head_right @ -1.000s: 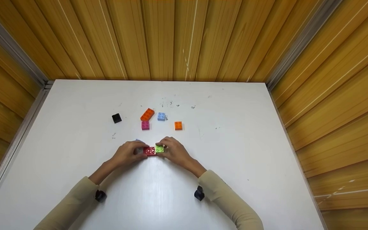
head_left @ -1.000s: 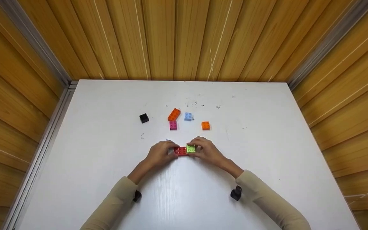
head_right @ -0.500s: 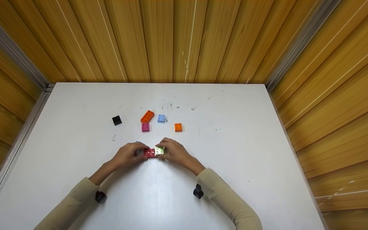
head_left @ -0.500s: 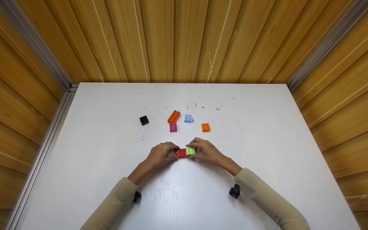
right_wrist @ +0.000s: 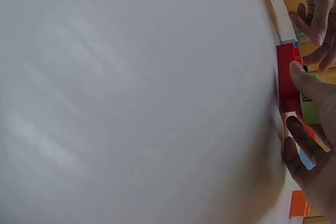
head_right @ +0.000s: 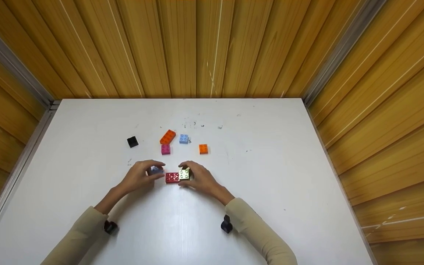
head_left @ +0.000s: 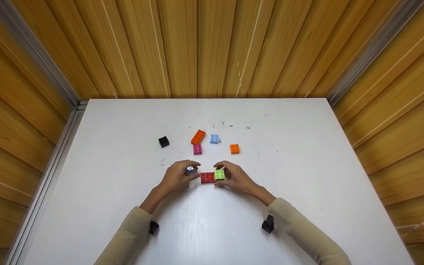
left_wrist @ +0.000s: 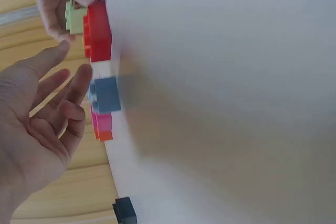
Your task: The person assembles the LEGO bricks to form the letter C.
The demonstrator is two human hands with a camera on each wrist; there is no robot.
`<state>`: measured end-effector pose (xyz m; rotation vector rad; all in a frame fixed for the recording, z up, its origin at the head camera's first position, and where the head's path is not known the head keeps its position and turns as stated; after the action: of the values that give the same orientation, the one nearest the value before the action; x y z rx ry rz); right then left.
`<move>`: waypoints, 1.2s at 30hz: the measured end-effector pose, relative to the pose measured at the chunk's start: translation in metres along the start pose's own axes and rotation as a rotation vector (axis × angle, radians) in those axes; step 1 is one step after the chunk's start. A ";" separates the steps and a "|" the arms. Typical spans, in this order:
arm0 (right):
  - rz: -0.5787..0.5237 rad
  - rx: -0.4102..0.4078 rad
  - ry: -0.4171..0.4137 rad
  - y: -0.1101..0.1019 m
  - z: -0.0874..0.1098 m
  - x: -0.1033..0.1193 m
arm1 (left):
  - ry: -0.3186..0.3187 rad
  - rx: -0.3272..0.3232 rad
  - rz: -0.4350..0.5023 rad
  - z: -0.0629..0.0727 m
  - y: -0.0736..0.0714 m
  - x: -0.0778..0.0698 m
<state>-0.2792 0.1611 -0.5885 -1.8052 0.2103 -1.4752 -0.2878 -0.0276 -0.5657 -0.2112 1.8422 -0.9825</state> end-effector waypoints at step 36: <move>-0.111 -0.072 -0.001 -0.003 -0.009 0.002 | -0.116 -0.066 -0.050 0.010 -0.003 0.025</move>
<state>-0.2883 0.1580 -0.5850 -1.9017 0.1668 -1.5612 -0.2927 -0.0482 -0.5832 -0.3484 1.7721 -0.9250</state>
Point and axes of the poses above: each hand's wrist, its own z-axis away from the middle knuckle, its own y-axis out of the palm, x = y × z, the point moved 8 cm from there along -z, towards the middle knuckle, and after that the axes turned 7 degrees about y, right-handed, at the moved point
